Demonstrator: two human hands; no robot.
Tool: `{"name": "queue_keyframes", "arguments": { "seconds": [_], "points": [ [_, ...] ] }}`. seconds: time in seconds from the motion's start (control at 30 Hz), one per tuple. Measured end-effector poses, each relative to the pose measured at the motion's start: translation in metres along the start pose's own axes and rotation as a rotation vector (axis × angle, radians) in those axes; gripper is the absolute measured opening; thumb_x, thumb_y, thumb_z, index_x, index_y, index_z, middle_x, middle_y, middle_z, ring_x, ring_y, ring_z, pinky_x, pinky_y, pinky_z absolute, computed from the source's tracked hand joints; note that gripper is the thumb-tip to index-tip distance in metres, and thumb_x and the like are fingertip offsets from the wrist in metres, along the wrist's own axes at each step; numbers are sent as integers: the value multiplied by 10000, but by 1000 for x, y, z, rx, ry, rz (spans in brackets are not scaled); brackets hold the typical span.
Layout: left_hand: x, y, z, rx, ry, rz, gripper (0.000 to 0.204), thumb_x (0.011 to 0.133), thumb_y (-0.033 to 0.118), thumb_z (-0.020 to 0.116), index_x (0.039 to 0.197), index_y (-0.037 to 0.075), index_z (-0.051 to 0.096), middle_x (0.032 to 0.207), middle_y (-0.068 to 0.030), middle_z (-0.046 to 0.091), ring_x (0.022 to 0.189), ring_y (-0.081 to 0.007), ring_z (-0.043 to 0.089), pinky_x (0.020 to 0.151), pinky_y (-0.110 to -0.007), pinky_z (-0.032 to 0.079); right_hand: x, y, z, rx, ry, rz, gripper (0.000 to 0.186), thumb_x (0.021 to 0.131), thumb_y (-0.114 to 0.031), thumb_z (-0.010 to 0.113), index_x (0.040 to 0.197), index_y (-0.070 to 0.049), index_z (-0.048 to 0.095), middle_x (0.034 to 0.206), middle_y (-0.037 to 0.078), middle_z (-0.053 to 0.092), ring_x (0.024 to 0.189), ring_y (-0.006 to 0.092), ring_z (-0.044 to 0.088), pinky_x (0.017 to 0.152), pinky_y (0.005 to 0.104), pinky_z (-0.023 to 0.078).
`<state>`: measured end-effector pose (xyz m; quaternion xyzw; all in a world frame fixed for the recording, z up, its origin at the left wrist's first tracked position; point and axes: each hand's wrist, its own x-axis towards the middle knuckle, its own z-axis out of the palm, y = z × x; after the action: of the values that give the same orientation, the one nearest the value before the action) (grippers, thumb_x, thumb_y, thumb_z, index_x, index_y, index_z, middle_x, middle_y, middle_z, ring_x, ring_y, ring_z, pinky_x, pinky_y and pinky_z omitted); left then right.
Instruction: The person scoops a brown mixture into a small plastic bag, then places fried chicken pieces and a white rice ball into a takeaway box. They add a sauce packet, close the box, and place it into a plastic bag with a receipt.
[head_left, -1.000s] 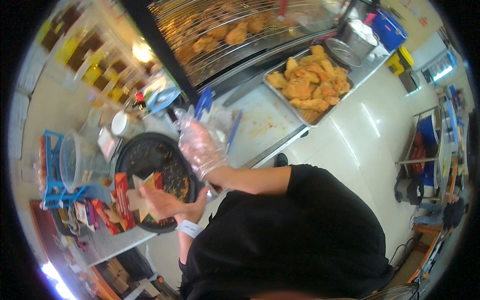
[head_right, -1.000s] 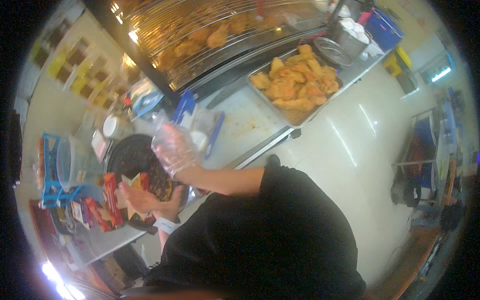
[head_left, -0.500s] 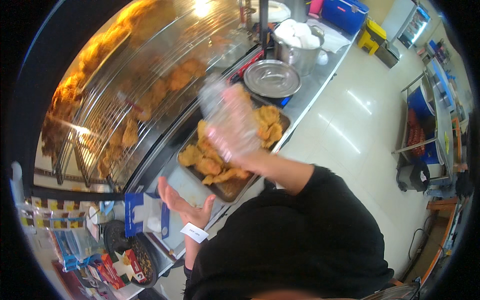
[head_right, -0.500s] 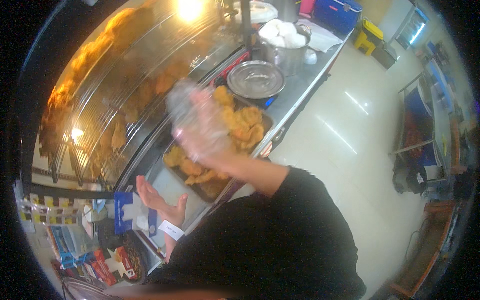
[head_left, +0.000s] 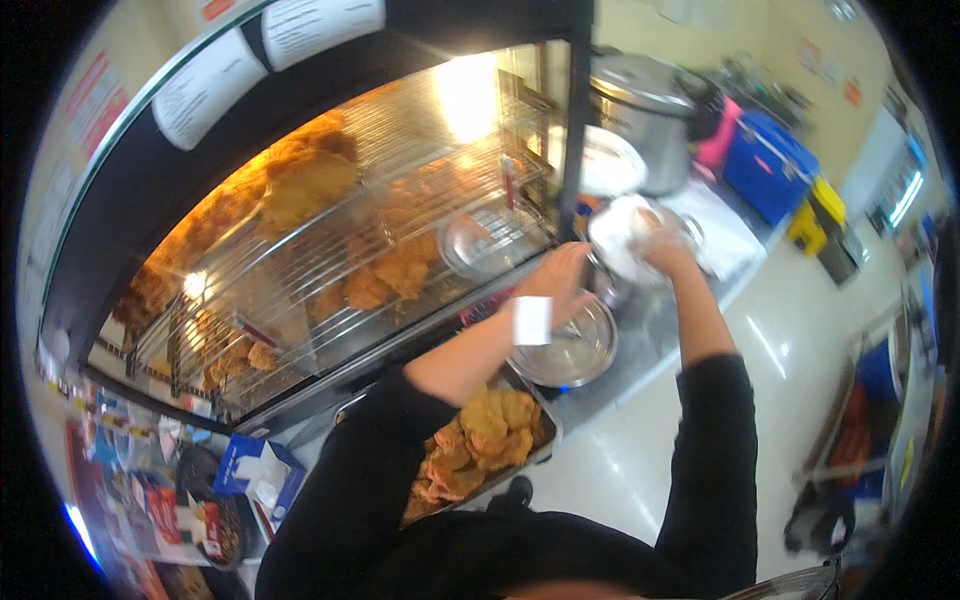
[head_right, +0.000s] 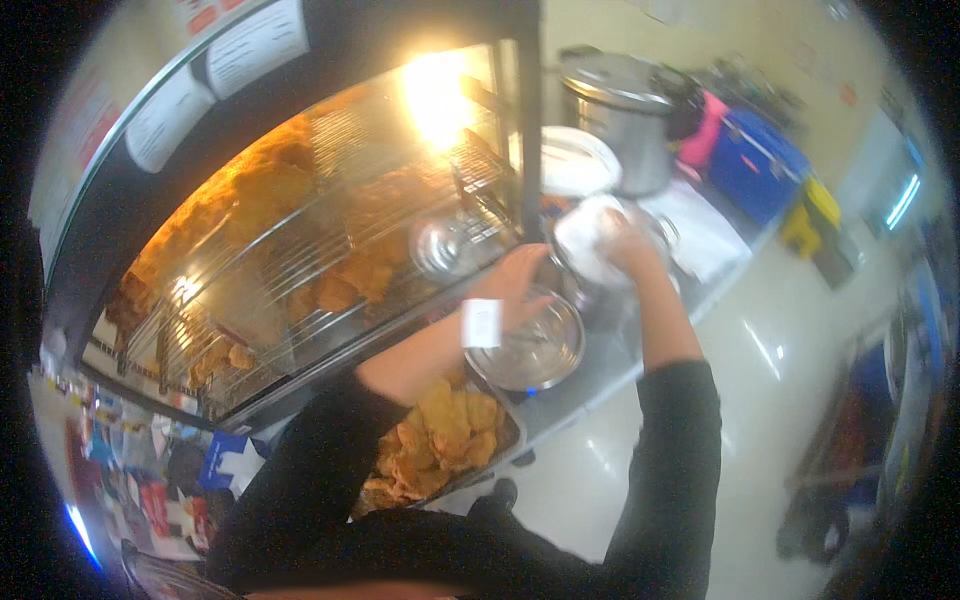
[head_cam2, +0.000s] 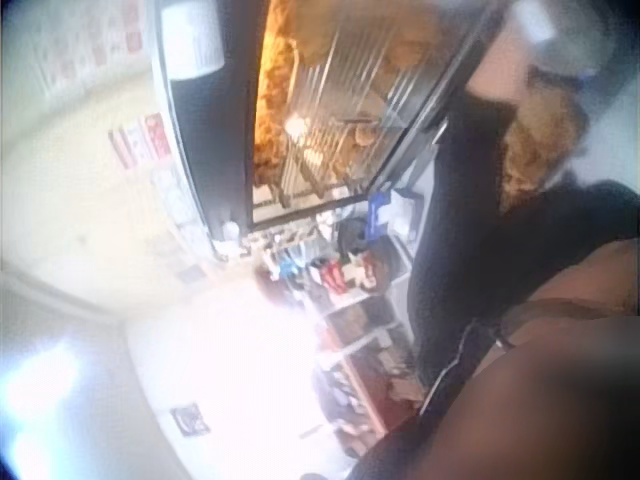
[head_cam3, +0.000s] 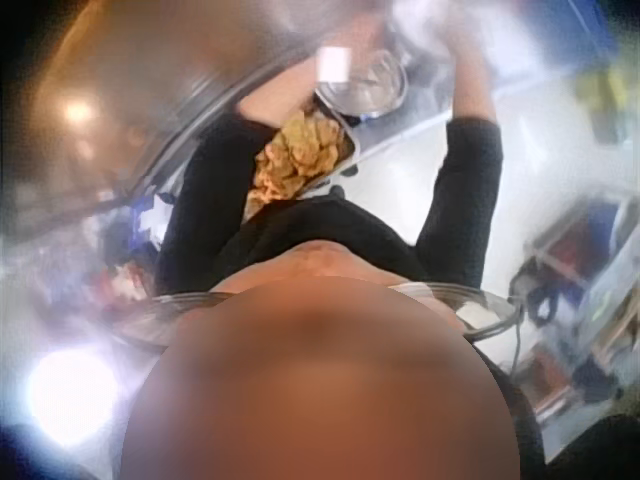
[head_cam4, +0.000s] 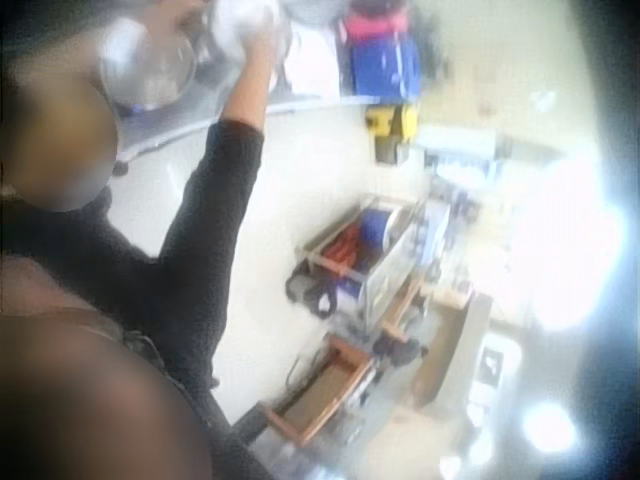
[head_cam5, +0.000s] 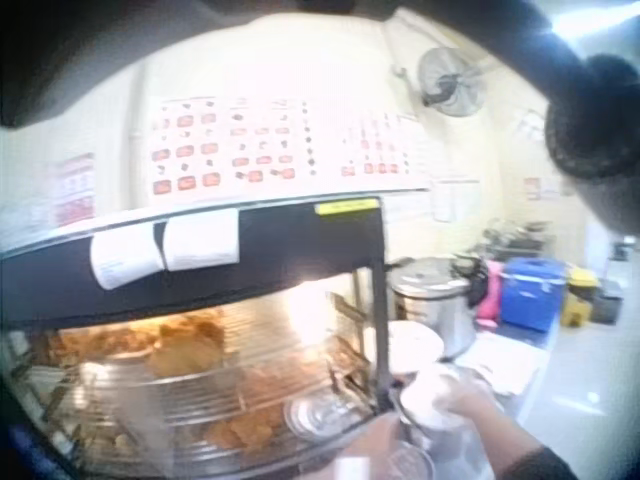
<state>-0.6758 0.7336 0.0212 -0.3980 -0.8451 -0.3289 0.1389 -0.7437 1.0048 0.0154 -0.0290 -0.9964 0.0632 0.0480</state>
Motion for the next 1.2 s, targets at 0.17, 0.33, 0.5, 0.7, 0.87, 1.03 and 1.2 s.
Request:
{"name": "queue_keyframes", "arguments": {
  "seconds": [0.17,0.33,0.5,0.7,0.87,1.03,1.2],
  "points": [
    [98,-41,80,51,-1,44,670,815,166,682,1374,-38,375,1361,-297,423,1267,-444,441,1081,-463,377,13,-7,-9,108,-30,44,549,844,-343,621,1335,-107,547,1347,179,540,1280,341,485,1094,422,354],
    [126,-56,93,75,-57,-155,742,777,228,725,1380,-8,363,1300,-308,479,1188,-460,508,1041,-467,413,8,13,7,330,335,52,532,848,-313,632,1316,-77,541,1308,187,567,1190,343,556,998,412,443],
    [124,-55,83,-146,20,-341,683,812,244,716,1347,0,369,1204,-295,555,1117,-452,568,981,-464,453,-4,15,-1,1346,716,-57,599,869,-191,647,1417,-81,432,1376,140,481,1218,252,517,1033,366,430],
    [79,-14,26,-693,466,-379,547,877,231,672,1315,35,408,1125,-199,598,1114,-308,601,902,-392,489,-78,-46,-87,56,691,326,561,895,-331,607,1391,-107,473,1407,122,494,1278,290,479,1040,438,418],
    [-57,49,-106,-1586,273,-795,498,934,132,574,1390,87,376,1283,-140,503,1145,-265,560,982,-431,505,-130,-146,-117,2401,128,-198,651,880,-428,600,1421,-99,451,1445,170,450,1304,383,440,1043,526,394],
    [-271,65,-239,-1004,209,-475,719,811,144,712,1436,122,359,1293,-86,533,1234,-191,487,1022,-382,442,-188,-292,-96,2349,-617,-610,752,825,-336,685,1477,-127,374,1459,229,400,1214,411,492,964,549,458],
    [-502,100,-343,-853,497,-675,804,716,152,753,1423,70,380,1223,-56,567,1139,-156,534,986,-325,427,-289,-490,-78,2013,-1089,-730,844,766,-386,723,1463,-90,350,1398,311,412,1035,452,585,753,507,570]
  ]
}}
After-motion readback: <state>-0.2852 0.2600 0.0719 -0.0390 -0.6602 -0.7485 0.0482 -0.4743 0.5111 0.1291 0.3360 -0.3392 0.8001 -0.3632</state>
